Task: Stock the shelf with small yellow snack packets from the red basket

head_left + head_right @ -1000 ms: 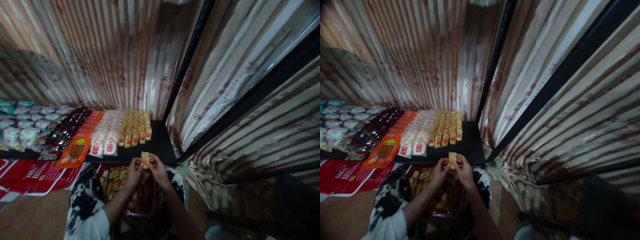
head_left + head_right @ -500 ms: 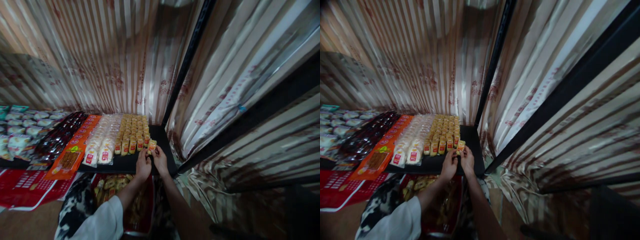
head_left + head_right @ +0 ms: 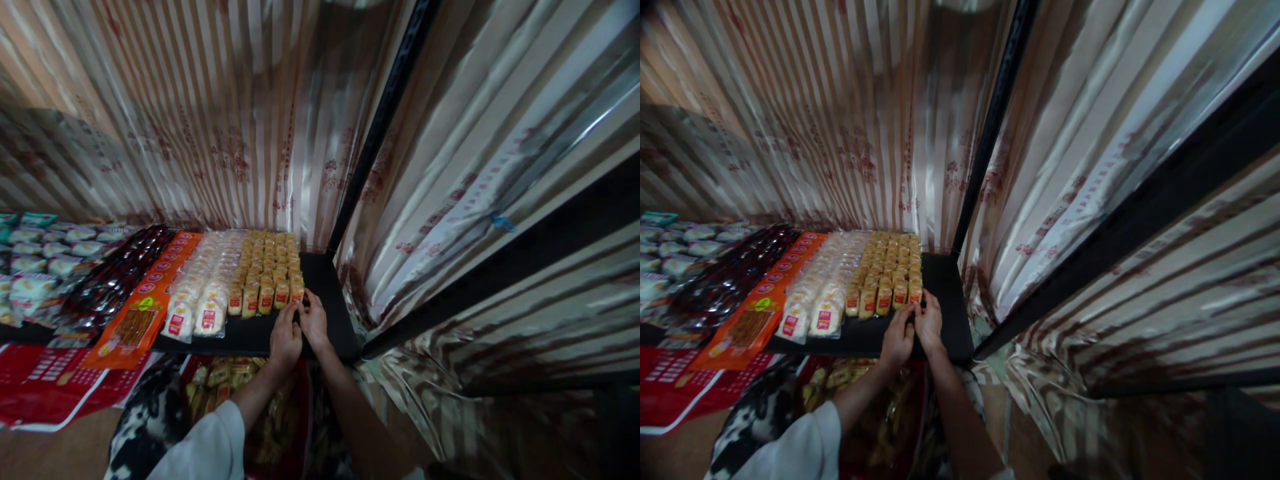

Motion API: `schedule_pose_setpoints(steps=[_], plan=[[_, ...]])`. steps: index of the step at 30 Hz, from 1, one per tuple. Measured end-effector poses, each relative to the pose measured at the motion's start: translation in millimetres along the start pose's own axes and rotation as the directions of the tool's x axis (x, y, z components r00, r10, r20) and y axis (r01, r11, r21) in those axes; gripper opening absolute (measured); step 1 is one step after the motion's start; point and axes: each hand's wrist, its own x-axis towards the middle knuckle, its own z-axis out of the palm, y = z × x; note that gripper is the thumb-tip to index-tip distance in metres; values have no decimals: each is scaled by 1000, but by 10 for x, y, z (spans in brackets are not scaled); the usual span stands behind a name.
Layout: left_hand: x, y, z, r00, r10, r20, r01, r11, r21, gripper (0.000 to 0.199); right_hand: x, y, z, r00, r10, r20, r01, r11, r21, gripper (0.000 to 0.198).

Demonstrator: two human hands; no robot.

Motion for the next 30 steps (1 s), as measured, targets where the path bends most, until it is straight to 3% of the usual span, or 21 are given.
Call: schedule_pose_setpoints(steps=[9, 15, 20, 30], plan=[[-4, -187, 32, 992, 113, 60, -119, 988, 101, 57, -62, -52, 16, 1000, -7, 16, 8, 1000, -22, 43], [-89, -217, 91, 961, 268, -73, -244, 939, 242, 48, -109, -95, -13, 999, -2, -49, 6, 997, 75, 49], [-98, -215, 149, 950, 268, -161, -206, 924, 323, 44, -96, -76, -4, 999, -21, -30, 23, 999, 45, 49], [-61, -287, 191, 954, 252, -160, -198, 936, 292, 46, -64, 10, 37, 987, -145, 67, 150, 986, -80, 46]])
